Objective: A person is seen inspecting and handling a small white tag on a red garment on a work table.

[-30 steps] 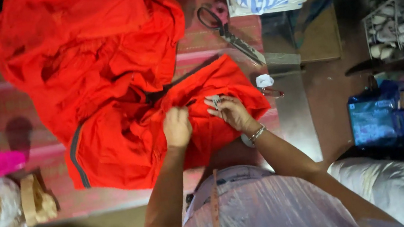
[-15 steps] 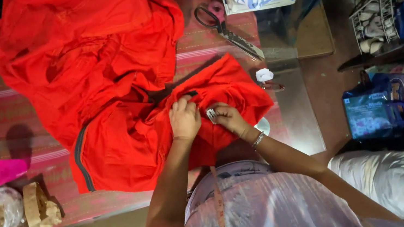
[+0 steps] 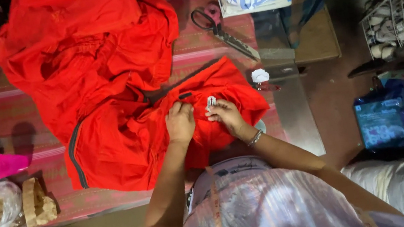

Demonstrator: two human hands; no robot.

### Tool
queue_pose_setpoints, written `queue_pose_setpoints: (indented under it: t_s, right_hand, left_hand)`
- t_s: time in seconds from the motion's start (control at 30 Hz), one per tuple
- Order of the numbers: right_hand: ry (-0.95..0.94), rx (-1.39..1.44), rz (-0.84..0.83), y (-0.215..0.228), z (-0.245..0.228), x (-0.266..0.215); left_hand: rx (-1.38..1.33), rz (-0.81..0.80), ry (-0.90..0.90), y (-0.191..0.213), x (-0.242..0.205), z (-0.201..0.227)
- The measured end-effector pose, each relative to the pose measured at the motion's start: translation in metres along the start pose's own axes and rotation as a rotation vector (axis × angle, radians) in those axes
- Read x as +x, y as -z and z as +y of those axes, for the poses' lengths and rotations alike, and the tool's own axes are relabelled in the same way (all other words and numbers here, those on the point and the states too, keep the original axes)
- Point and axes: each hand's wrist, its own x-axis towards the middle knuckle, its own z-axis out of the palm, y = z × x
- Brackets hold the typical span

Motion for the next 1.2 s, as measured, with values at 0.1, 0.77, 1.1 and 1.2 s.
queue_pose_setpoints:
  t_s: [0.1,0.77,1.1,1.2]
  right_hand:
    - [-0.029,-0.052,0.053,-0.009,-0.014,0.0]
    - [0.224,-0.52,-0.015,0.018,0.035,0.051]
    - [0.604,-0.537,0.138,-0.014,0.021,0.027]
    - [0.535,-0.546,0.168,-0.016,0.035,0.035]
  left_hand:
    - [-0.191,0.026,0.015,-0.013,0.0,-0.011]
    - [-0.023,0.067,-0.186,-0.013,0.014,-0.001]
    - [-0.522,-0.245,0.25,-0.027,0.035,-0.029]
    - [-0.676,-0.226,0.282,-0.014,0.033,-0.021]
